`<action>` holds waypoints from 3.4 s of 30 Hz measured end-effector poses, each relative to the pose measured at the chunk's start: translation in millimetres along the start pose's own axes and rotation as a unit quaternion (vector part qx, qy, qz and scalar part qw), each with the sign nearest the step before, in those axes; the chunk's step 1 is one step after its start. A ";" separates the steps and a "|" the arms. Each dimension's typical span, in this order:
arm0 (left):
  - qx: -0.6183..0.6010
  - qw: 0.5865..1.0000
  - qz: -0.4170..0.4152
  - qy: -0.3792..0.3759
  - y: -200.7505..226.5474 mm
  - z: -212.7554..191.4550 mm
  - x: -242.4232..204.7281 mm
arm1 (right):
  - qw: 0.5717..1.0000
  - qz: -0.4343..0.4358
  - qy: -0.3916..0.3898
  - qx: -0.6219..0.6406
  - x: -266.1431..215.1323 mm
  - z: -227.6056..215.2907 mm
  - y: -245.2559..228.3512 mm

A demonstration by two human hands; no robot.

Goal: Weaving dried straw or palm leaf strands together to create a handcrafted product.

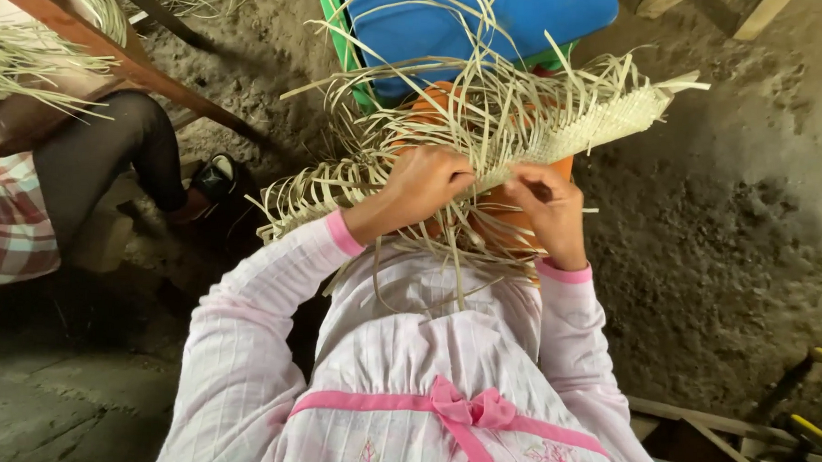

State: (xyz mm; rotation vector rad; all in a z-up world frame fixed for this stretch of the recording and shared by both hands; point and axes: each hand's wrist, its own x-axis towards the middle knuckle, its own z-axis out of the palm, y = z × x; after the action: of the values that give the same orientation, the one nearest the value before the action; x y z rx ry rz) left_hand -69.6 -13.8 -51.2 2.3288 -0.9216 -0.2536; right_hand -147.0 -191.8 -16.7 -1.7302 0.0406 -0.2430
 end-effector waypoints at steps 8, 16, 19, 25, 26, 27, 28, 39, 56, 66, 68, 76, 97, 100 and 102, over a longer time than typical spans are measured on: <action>0.093 0.992 -0.084 0.026 0.1 -22.7 -22.3 | 0.926 -0.105 -0.014 -0.362 -36.4 -27.3 85.5; 0.168 0.984 -0.001 0.061 11.9 -36.0 -26.2 | 0.874 -0.206 -0.013 -0.440 -30.6 -16.9 93.4; 0.192 0.976 -0.002 0.101 4.1 -31.5 -27.5 | 0.881 -0.236 -0.028 -0.409 -24.8 -18.7 105.8; 0.310 0.934 0.032 0.175 15.3 -47.1 -17.2 | 0.883 -0.180 -0.064 -0.428 -22.6 -12.2 124.2; 0.282 0.939 0.070 0.183 15.3 -44.0 -14.2 | 0.889 -0.167 -0.060 -0.422 -22.2 -13.0 112.1; 0.254 0.942 0.108 0.190 15.3 -40.8 -11.3 | 0.894 -0.154 -0.056 -0.416 -21.8 -13.9 99.9; 0.253 0.942 0.109 0.191 16.3 -33.6 -10.5 | 0.894 -0.155 -0.055 -0.417 -21.4 -11.7 89.6; 0.143 0.969 0.192 0.057 46.3 -29.9 -2.4 | 0.866 -0.184 -0.072 -0.459 -13.1 -10.0 81.9; 0.039 0.975 0.077 -0.206 28.2 20.1 29.3 | 0.955 -0.188 -0.010 -0.228 -10.1 -22.0 20.3; -0.138 0.964 0.118 -0.192 104.7 -26.2 52.7 | 0.946 -0.165 -0.050 -0.275 -18.5 -71.8 -98.8; -0.172 0.955 0.179 -0.163 120.1 -53.2 63.9 | 0.945 -0.162 -0.033 -0.282 -32.5 -81.8 -120.2; 0.297 0.839 0.323 0.322 113.9 -144.9 62.3 | 0.845 -0.443 0.279 -0.103 -87.0 -151.1 -64.7; -0.401 0.910 -0.098 -0.038 38.0 -165.2 0.7 | 0.922 -0.222 0.215 -0.233 5.3 -129.3 -41.5; -0.339 0.889 -0.309 0.003 45.6 -193.8 -5.0 | 0.938 -0.166 0.175 -0.250 2.3 -141.9 -23.9; -0.814 0.578 -0.017 0.059 -6.4 -200.4 -18.5 | 0.958 -0.097 0.072 -0.261 -2.2 -147.5 -23.0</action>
State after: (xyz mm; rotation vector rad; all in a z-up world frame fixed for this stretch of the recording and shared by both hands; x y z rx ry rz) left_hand -3.0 97.3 103.0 0.5582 -0.1866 -0.6024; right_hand -178.9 -330.6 28.1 -2.2434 0.0428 -0.5414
